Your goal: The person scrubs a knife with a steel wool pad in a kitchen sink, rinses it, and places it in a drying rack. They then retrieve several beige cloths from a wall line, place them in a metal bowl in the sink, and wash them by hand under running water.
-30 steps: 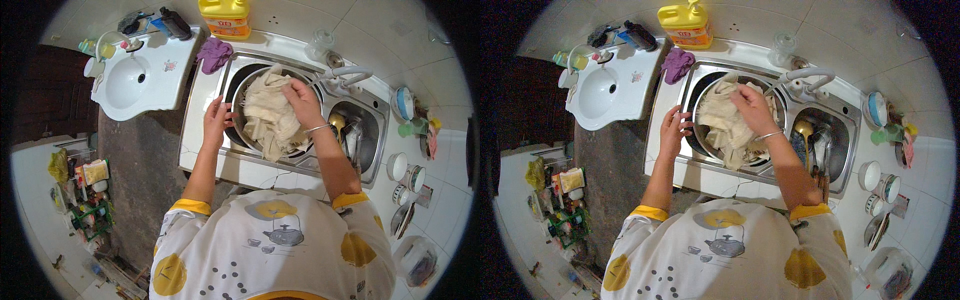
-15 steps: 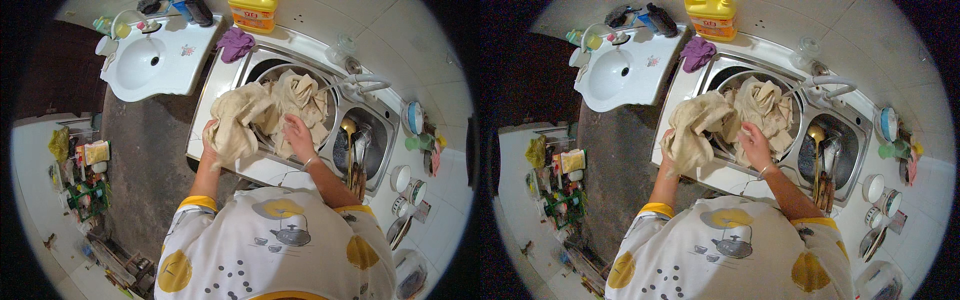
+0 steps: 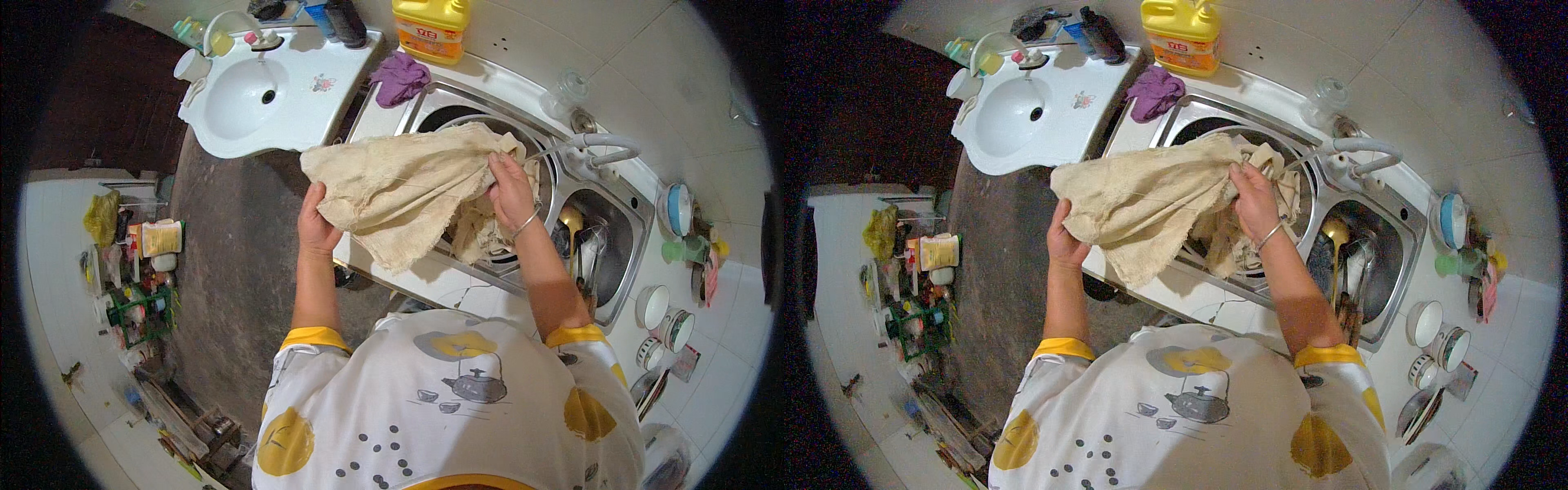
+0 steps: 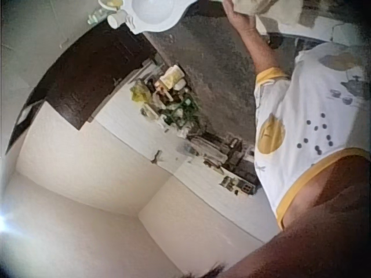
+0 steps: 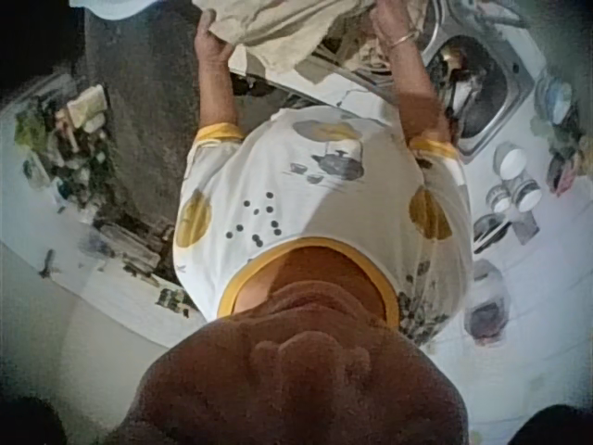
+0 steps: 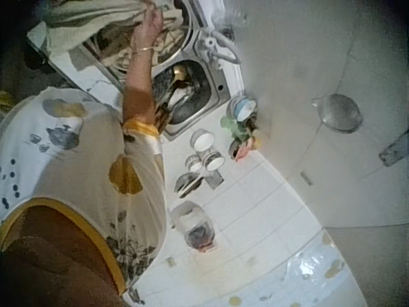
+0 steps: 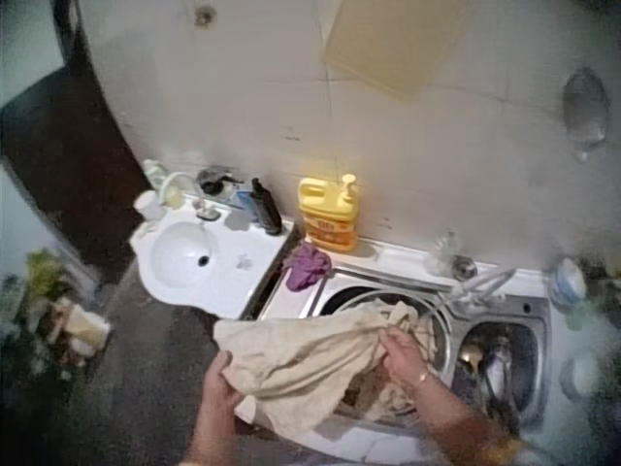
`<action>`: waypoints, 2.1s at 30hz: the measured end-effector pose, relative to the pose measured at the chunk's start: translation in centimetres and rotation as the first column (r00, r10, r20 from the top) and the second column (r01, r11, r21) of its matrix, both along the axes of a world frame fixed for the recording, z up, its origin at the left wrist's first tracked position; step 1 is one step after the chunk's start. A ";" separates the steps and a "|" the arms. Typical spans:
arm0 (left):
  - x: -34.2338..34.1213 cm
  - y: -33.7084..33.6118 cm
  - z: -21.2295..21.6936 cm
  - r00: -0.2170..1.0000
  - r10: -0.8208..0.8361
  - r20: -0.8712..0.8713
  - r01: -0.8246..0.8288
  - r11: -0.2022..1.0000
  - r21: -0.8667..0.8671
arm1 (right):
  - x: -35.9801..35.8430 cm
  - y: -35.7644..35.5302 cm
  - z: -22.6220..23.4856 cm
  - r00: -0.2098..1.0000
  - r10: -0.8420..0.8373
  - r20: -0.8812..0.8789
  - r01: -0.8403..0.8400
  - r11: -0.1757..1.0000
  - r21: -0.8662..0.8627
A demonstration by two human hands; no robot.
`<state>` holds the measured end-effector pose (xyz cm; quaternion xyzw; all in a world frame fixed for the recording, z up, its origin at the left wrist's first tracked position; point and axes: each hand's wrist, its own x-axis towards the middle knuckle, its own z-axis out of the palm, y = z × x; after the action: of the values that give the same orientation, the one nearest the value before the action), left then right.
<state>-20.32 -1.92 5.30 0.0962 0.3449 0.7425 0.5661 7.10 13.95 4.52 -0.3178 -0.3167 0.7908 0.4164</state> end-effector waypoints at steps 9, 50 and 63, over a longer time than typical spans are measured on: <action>-2.5 -2.5 2.6 0.900 0.396 -0.182 -0.400 0.916 0.018 | -2.0 1.0 1.7 0.979 -0.093 -0.181 0.093 0.996 -0.011; 3.2 -2.2 -5.1 -0.456 -0.404 -0.793 -0.520 0.844 -0.131 | 0.7 -5.3 -5.4 0.746 -0.050 0.664 -0.220 0.923 0.317; 6.1 2.3 -2.8 -0.554 -0.392 -0.735 -0.333 0.913 -0.236 | 5.3 1.0 -10.8 0.006 -0.091 0.996 -0.421 0.903 0.085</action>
<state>-14.17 0.35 2.53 0.5901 0.7948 0.1405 -0.0178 12.39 14.90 -6.24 -0.6522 -0.6901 0.3125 0.0284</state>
